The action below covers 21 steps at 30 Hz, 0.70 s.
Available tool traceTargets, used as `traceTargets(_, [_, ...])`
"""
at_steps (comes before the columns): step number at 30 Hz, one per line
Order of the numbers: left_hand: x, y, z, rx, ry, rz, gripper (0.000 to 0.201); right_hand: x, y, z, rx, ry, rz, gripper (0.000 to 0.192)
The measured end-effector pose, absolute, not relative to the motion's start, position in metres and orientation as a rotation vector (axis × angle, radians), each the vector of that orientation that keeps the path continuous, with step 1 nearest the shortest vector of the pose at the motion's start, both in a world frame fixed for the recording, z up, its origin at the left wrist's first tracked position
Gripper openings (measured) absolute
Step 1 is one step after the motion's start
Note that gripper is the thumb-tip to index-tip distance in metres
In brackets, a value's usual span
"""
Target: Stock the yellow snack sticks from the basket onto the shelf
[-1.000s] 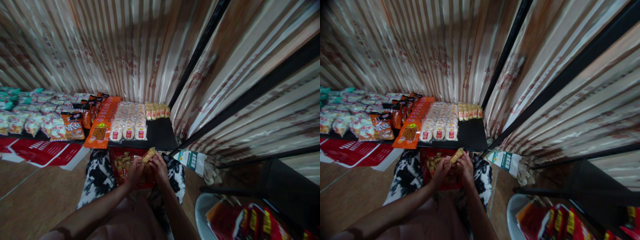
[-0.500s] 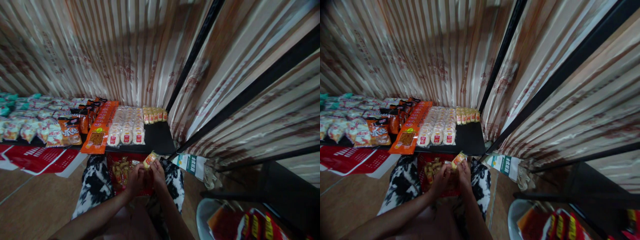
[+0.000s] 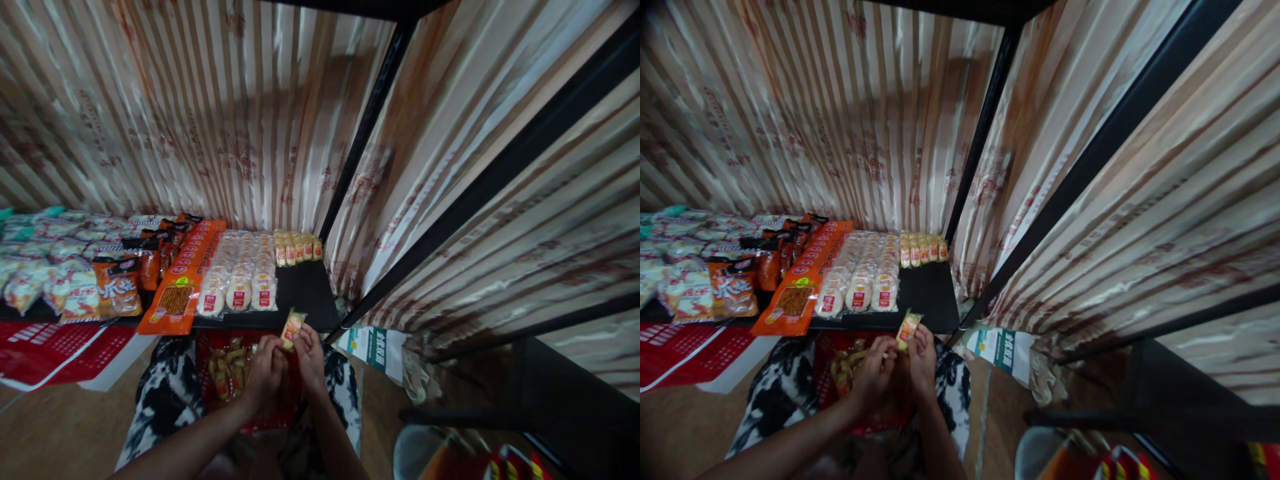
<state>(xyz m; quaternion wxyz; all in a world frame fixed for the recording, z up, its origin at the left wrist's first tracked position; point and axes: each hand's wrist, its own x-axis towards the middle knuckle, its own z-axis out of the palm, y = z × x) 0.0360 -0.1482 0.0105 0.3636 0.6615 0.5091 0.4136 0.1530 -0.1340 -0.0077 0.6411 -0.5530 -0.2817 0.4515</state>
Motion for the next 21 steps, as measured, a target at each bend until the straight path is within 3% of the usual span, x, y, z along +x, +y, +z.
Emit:
traceTargets(15, [0.09, -0.06, 0.02, 1.294, 1.456, 0.845, 0.044, 0.185, -0.047, -0.005, -1.322, -0.826, 0.912, 0.03])
traceTargets(21, [0.114, -0.019, 0.044, 1.143, 1.36, 0.842, 0.036, 0.203, -0.001, -0.006, -1.411, -0.908, 0.789, 0.029])
